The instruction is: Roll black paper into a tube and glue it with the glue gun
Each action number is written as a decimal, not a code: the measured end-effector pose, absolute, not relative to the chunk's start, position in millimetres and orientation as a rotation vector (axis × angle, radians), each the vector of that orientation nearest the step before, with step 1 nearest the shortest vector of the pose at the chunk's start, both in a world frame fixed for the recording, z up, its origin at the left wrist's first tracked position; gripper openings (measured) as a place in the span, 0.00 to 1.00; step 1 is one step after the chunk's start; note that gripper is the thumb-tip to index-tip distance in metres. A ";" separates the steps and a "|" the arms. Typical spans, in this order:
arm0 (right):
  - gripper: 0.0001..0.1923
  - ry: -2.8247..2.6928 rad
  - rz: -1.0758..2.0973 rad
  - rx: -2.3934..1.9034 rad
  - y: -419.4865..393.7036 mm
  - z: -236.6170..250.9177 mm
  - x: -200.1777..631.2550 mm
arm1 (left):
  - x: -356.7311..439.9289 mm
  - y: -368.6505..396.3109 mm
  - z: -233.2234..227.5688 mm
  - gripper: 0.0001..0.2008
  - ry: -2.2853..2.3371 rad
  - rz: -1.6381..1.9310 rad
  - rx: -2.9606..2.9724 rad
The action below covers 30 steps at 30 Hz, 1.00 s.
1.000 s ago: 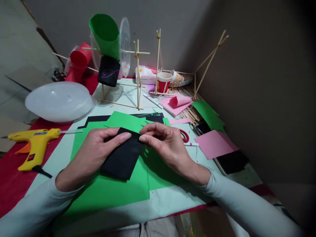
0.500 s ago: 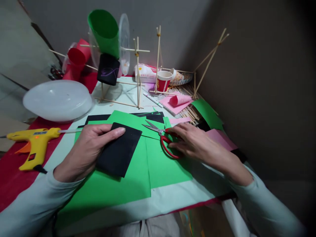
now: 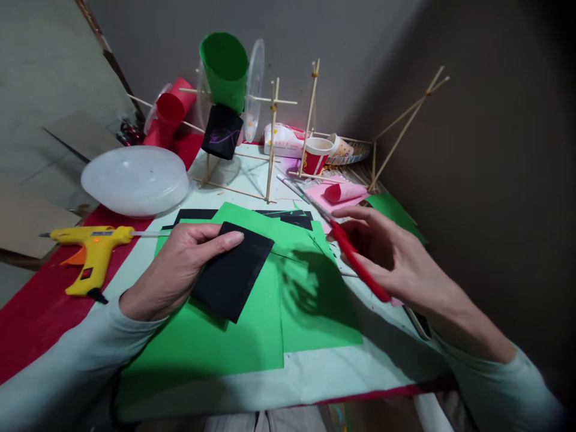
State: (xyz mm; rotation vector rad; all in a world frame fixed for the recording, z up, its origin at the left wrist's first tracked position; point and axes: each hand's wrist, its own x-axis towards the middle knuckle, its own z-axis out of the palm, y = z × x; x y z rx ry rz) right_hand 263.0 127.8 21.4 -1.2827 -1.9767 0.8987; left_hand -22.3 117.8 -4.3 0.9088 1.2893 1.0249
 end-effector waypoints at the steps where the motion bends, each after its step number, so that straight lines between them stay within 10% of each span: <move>1: 0.22 -1.972 1.037 -1.255 128.9 25.9 259.6 | -22.7 118.1 -4.3 0.17 1.288 1.024 0.910; 30: 0.25 -2.434 1.270 -1.266 119.8 34.4 237.6 | -20.2 115.8 -1.9 0.11 1.290 0.903 1.198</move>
